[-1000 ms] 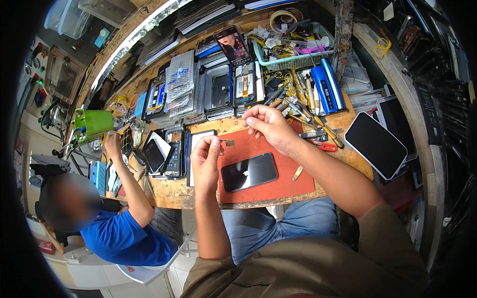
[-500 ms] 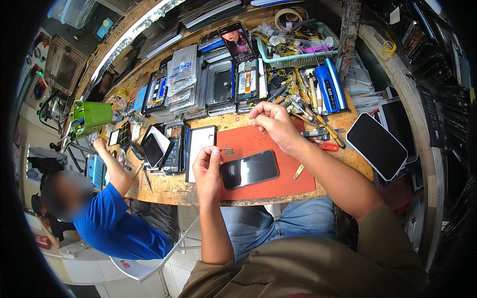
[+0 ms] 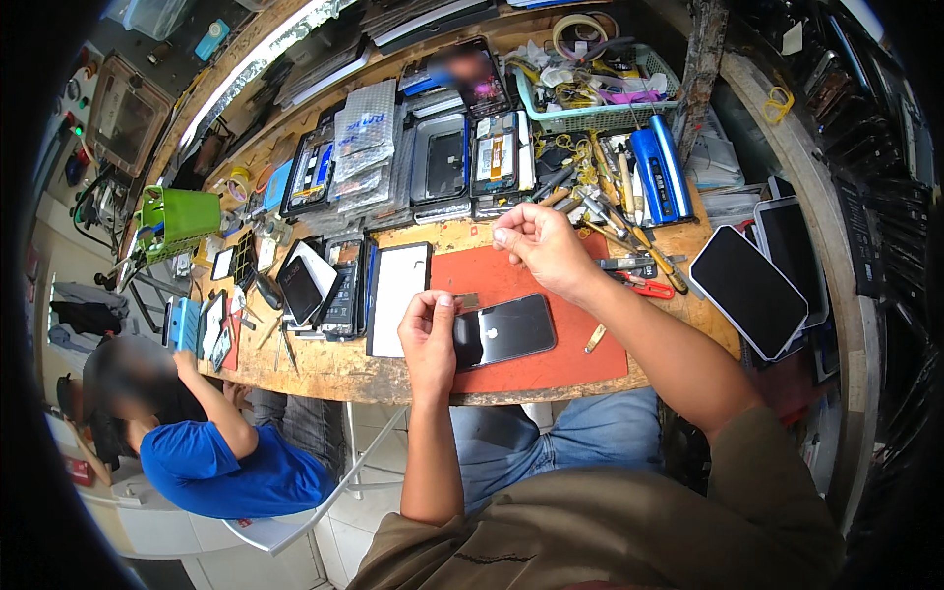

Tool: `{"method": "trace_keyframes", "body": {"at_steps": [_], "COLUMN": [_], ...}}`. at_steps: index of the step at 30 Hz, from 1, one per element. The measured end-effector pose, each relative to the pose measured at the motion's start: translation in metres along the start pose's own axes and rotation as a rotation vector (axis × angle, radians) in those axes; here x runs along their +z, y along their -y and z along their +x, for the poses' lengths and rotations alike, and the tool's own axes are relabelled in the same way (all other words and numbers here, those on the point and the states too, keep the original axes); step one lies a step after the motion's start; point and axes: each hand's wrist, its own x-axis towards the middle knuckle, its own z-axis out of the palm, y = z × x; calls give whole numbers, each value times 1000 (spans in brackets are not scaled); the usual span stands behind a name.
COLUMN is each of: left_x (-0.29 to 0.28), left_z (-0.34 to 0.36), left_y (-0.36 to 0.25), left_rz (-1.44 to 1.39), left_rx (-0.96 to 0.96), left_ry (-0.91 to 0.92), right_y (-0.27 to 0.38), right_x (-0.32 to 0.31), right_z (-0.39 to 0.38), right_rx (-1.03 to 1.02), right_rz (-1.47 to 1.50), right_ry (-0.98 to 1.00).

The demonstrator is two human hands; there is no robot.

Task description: The person disassembles a smartphone, removes the back cover, and manipulates internal components using a metal spudger and screwdriver. They reassemble the device, test the screen, and continue working on the phone's internals.

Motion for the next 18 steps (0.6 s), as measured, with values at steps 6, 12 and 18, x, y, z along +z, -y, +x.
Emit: {"method": "trace_keyframes", "body": {"at_steps": [6,12,18], "left_x": [6,3,-3], "left_z": [-3,4,6], "left_y": [-4,-2,5], "left_rz": [-44,-97,-110], "left_rx": [-25,3,13], "left_ry": [39,64,23], "right_y": [-1,-4,-7], "right_x": [-4,-5,-7], "right_z": [1,2,3], "right_rx": [9,-29,-61], "right_rz": [-22,-102,-185], "right_ry": [26,-23,-15]}}
